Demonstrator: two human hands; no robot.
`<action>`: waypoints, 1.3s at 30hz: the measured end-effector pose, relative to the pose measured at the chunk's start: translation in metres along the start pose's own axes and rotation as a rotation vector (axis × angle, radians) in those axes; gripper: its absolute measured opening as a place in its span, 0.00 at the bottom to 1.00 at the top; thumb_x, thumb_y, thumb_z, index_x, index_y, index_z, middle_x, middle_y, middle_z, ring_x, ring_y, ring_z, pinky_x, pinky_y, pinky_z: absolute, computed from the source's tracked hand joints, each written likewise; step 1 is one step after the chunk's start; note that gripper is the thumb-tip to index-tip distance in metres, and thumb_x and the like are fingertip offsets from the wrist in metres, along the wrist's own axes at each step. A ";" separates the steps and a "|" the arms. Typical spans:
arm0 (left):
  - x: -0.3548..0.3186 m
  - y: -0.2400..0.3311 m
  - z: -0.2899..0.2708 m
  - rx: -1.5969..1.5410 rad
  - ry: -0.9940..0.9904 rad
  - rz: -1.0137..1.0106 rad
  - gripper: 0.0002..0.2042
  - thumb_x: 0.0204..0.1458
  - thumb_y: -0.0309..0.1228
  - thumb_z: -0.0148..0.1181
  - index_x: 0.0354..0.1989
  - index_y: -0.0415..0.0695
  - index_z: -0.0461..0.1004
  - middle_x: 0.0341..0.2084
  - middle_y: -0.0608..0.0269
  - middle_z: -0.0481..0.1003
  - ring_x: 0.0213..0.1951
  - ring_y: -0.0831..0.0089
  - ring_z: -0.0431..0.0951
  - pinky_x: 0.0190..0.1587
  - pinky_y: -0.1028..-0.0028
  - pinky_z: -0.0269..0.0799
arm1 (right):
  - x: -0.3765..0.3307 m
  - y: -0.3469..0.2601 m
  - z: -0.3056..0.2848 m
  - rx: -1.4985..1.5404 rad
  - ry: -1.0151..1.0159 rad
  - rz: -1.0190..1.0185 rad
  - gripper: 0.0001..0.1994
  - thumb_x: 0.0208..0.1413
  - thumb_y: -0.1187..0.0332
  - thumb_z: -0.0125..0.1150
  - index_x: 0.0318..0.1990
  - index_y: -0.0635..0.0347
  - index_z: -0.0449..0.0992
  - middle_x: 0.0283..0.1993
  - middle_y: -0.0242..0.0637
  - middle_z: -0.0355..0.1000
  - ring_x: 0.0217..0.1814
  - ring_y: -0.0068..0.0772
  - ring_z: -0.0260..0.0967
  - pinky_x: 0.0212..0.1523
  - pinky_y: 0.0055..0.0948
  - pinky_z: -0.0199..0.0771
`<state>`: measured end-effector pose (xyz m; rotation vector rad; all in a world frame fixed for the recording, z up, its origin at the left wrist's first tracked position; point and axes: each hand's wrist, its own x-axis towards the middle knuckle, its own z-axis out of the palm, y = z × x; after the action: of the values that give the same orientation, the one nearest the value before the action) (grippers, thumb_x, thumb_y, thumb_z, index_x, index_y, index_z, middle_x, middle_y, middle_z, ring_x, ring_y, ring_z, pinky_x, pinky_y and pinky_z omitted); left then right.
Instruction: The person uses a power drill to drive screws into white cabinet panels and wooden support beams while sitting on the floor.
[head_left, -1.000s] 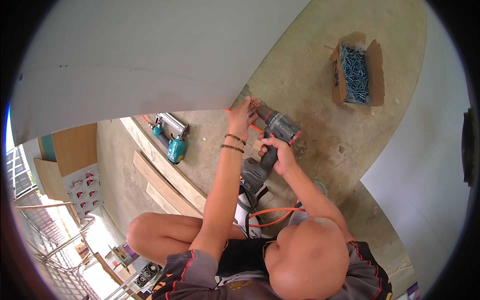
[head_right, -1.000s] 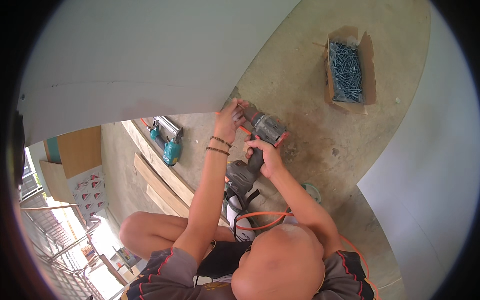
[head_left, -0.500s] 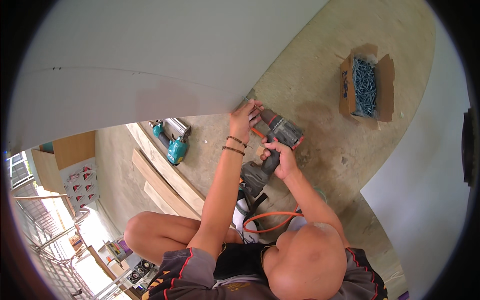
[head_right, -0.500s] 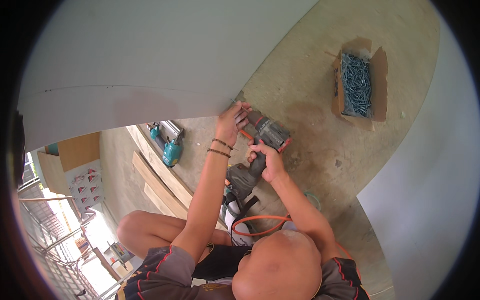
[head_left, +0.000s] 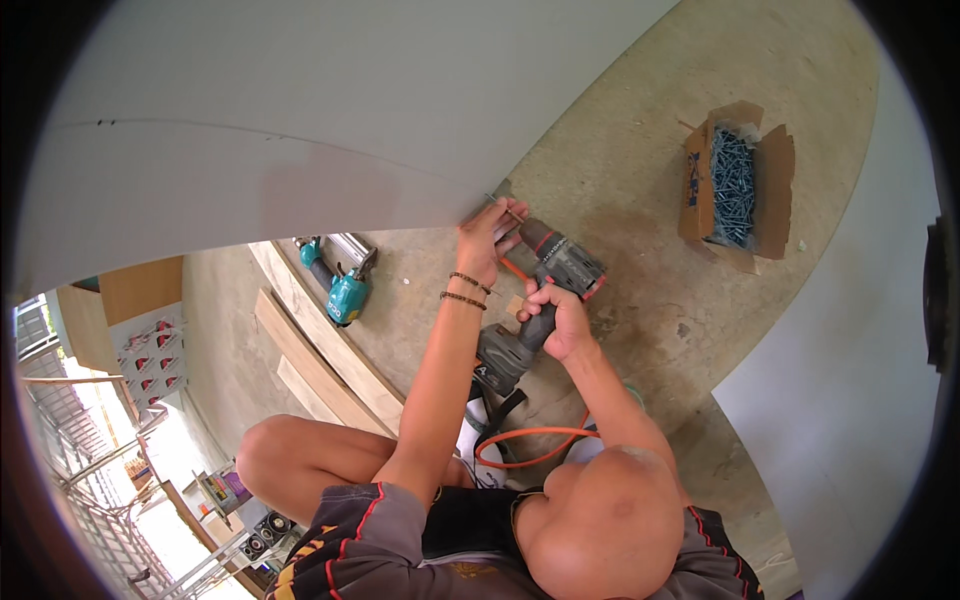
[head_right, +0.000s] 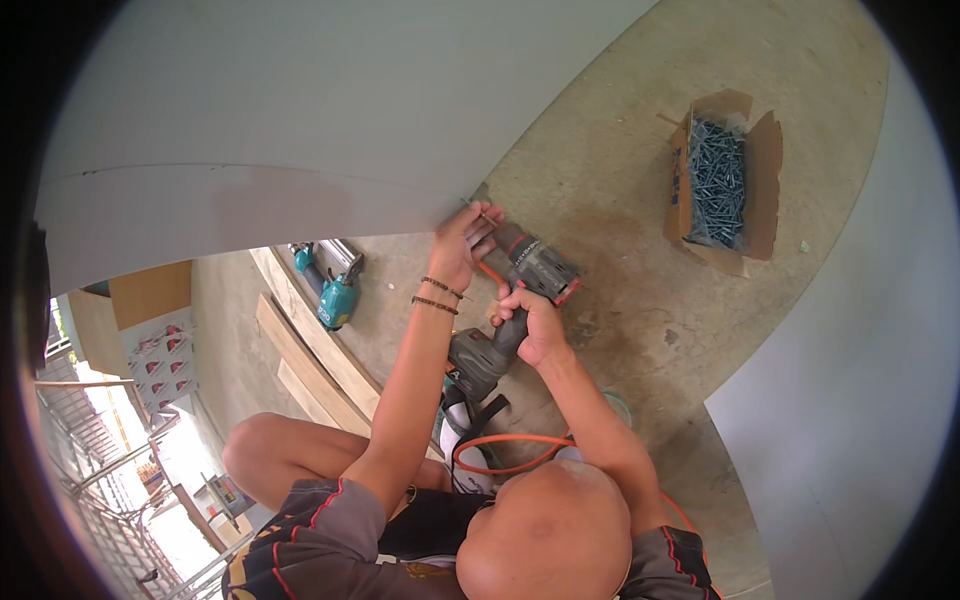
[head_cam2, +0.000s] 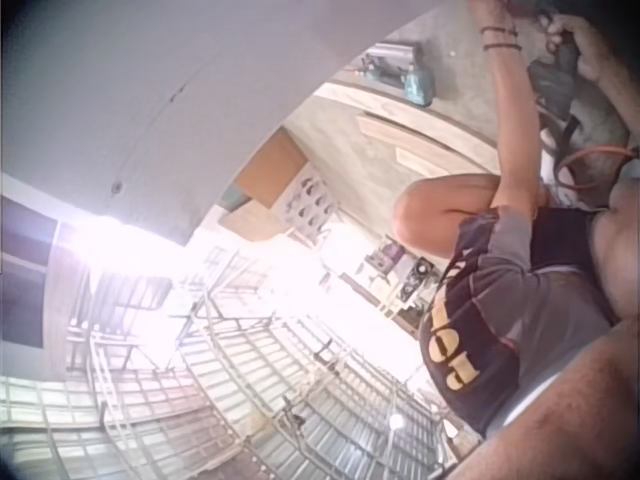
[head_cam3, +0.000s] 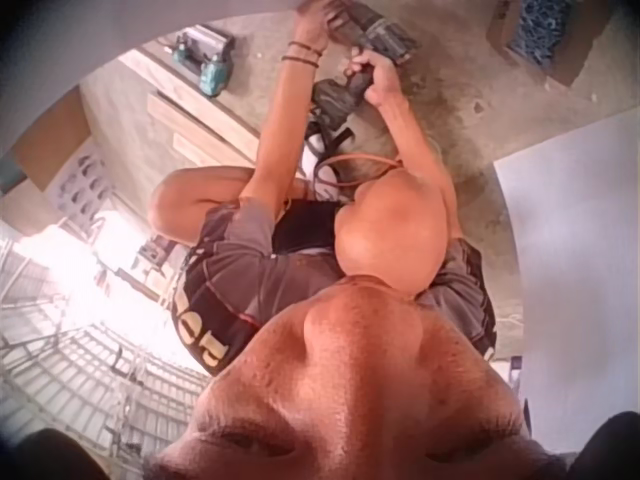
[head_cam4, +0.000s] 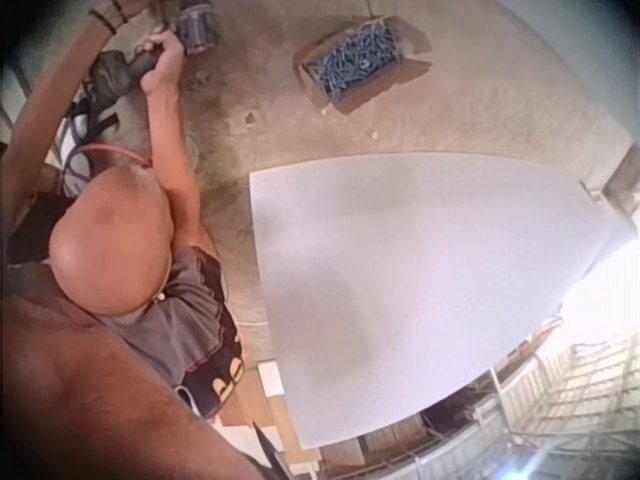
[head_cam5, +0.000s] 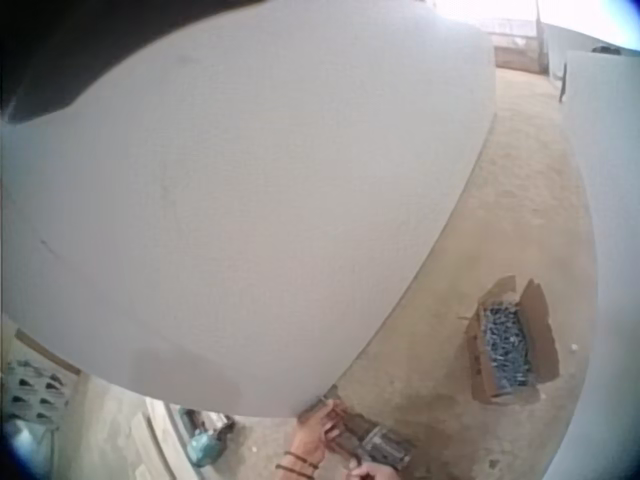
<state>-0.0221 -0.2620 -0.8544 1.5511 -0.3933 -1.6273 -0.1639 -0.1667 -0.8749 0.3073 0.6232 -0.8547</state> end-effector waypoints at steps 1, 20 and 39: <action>-0.001 0.000 -0.001 -0.006 0.007 0.012 0.14 0.60 0.39 0.57 0.47 0.43 0.71 0.47 0.58 0.78 0.50 0.68 0.77 0.48 0.68 0.73 | 0.000 0.001 0.004 0.001 -0.008 0.008 0.07 0.46 0.79 0.55 0.34 0.59 0.68 0.31 0.29 0.65 0.26 0.21 0.62 0.33 0.30 0.69; -0.016 0.026 -0.009 0.609 0.529 0.981 0.19 0.54 0.40 0.69 0.42 0.33 0.76 0.41 0.54 0.76 0.44 0.64 0.75 0.50 0.65 0.68 | -0.002 -0.006 0.016 -0.004 0.045 0.016 0.12 0.42 0.80 0.52 0.37 0.57 0.66 0.29 0.30 0.64 0.25 0.22 0.59 0.33 0.31 0.67; -0.012 0.022 -0.006 0.725 0.668 1.013 0.22 0.53 0.43 0.69 0.42 0.34 0.76 0.41 0.52 0.75 0.45 0.57 0.74 0.52 0.60 0.67 | 0.013 -0.003 0.029 -0.057 0.096 -0.011 0.04 0.42 0.78 0.53 0.28 0.60 0.68 0.21 0.30 0.61 0.21 0.23 0.59 0.29 0.30 0.67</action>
<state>-0.0106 -0.2646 -0.8317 1.8073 -1.2173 -0.1407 -0.1487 -0.1902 -0.8603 0.2949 0.7374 -0.8349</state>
